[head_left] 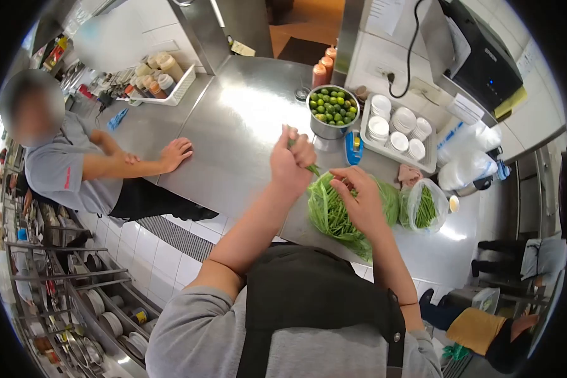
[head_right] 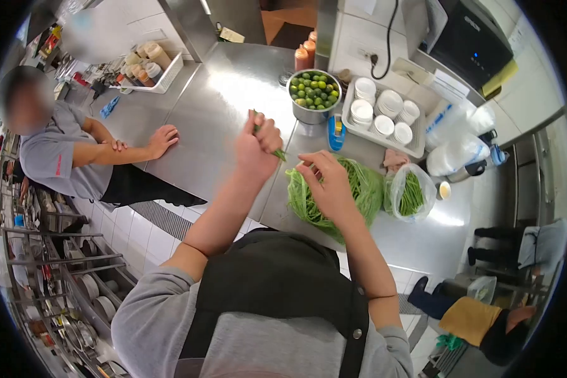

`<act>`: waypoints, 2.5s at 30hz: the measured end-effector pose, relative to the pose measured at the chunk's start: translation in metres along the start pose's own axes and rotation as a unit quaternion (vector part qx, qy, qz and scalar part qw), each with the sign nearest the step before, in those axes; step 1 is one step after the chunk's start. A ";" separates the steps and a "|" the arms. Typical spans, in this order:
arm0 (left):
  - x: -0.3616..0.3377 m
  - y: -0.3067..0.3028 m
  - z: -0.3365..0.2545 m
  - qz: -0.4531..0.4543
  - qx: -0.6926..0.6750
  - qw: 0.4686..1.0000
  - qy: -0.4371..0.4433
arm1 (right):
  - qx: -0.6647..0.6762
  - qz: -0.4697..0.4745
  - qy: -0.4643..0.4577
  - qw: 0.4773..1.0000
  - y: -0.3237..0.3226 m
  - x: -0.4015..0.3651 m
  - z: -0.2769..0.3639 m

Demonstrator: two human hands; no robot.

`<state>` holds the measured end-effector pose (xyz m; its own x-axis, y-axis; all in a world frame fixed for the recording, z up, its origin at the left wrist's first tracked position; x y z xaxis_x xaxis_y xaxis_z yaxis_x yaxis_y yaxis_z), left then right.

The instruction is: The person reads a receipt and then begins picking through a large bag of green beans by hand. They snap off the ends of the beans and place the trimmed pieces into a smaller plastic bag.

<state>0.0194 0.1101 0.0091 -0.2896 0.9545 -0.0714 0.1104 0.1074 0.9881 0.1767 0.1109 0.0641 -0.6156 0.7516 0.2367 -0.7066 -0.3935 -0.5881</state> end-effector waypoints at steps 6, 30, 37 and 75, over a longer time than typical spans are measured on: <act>-0.028 -0.022 0.023 -0.049 0.052 0.997 -0.011 | -0.057 0.015 -0.039 0.998 0.029 -0.006 0.004; -0.092 0.000 0.057 0.121 0.454 0.868 0.161 | -0.216 0.009 0.157 0.964 0.038 -0.067 -0.166; -0.094 -0.023 0.055 0.053 0.458 0.887 -0.015 | -0.334 0.138 0.196 0.911 0.037 -0.057 -0.213; -0.075 -0.100 0.171 -0.167 0.313 0.928 -0.117 | -0.066 0.135 0.010 0.989 -0.086 -0.042 -0.118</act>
<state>0.1928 0.0756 -0.1081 -0.2012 0.8649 -0.4598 0.6027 0.4793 0.6379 0.3043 0.1756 0.0138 -0.7677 0.6395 0.0417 -0.4642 -0.5100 -0.7241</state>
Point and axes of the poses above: each hand's wrist, its own x-axis towards the middle knuckle, its own y-axis out of the palm, z = x × y, the point moved 9 cm from there along x, towards the middle knuckle, and after that the axes turned 9 degrees about -x, right-handed, at the moved point
